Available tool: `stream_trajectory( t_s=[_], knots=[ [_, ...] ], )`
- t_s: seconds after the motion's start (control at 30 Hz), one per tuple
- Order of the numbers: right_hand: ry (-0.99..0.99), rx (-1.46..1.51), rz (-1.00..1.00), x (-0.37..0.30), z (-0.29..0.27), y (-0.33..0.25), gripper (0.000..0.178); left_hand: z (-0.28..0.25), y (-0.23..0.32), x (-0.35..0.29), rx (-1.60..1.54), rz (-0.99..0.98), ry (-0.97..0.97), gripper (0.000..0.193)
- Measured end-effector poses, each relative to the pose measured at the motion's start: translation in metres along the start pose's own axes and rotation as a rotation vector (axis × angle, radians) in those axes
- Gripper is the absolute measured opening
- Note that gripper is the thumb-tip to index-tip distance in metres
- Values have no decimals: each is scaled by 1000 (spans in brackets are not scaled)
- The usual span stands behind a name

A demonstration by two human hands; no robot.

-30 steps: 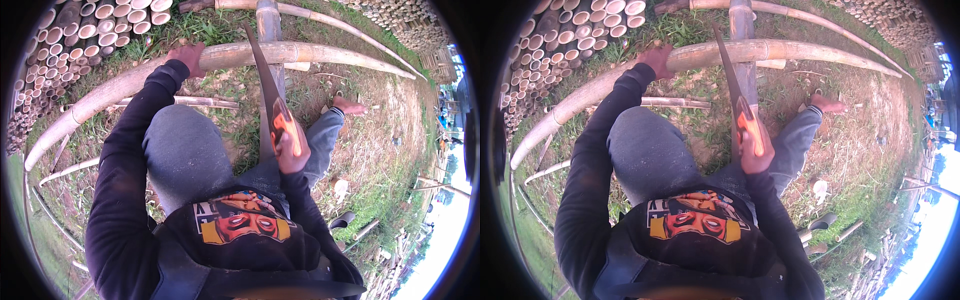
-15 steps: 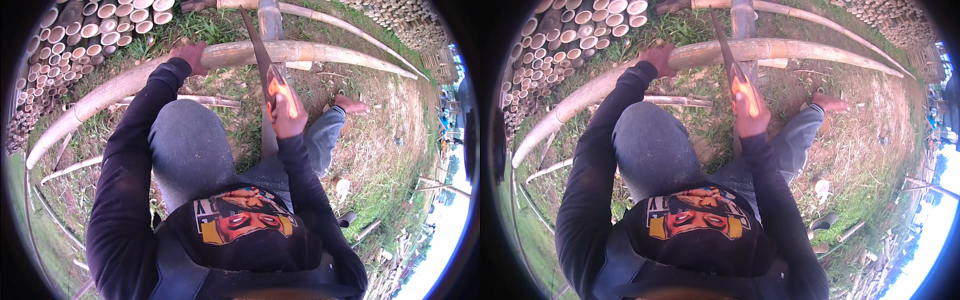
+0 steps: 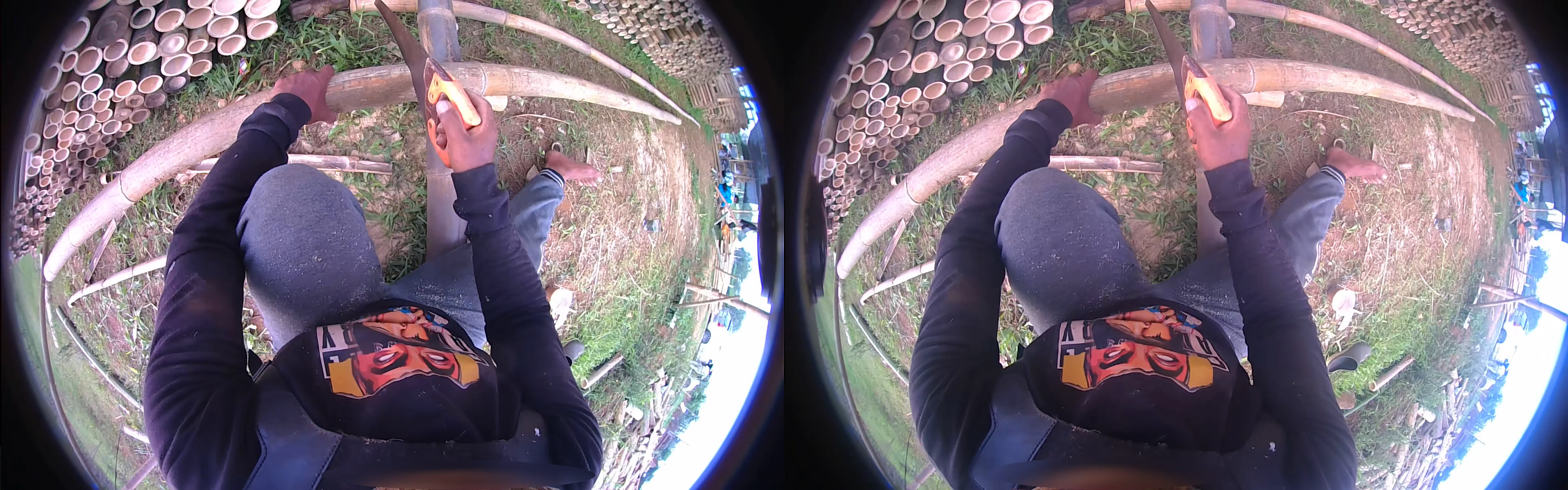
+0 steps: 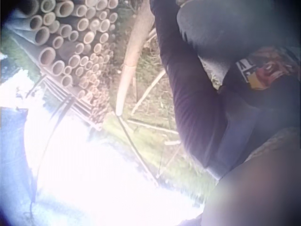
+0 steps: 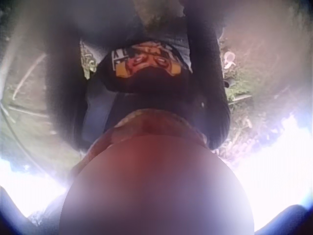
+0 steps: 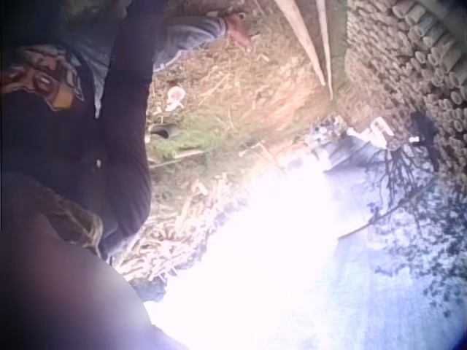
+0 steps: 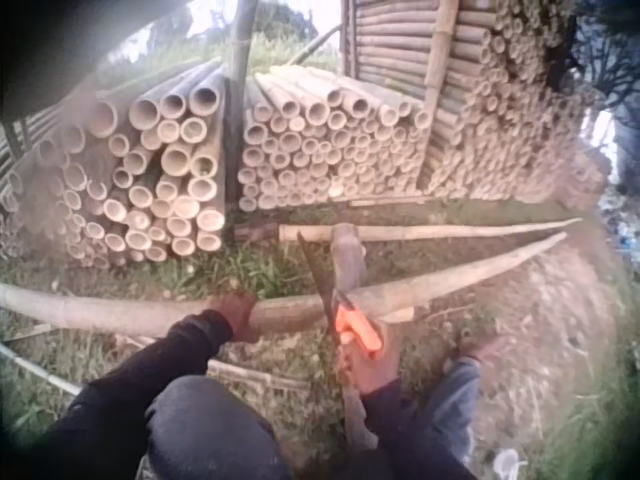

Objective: The person sits on the ground and uses a hand saw to cut long bamboo poles into shorter sections. They position each pole on a wooden support, saw through it, and then move the cut piece aside before repeating the process with another pole.

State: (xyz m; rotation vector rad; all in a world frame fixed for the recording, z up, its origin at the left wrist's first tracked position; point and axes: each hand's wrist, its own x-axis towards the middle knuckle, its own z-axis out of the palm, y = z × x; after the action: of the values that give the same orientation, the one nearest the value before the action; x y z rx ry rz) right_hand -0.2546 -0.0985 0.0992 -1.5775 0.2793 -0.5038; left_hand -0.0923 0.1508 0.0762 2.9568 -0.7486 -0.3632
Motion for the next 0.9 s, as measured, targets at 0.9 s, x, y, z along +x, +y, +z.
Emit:
stream_trajectory(
  t_s=[0.9],
  knots=[
    [76, -333, -29, 29, 9, 16, 34, -10, 0, -3, 28, -12, -28, 90]
  ],
)
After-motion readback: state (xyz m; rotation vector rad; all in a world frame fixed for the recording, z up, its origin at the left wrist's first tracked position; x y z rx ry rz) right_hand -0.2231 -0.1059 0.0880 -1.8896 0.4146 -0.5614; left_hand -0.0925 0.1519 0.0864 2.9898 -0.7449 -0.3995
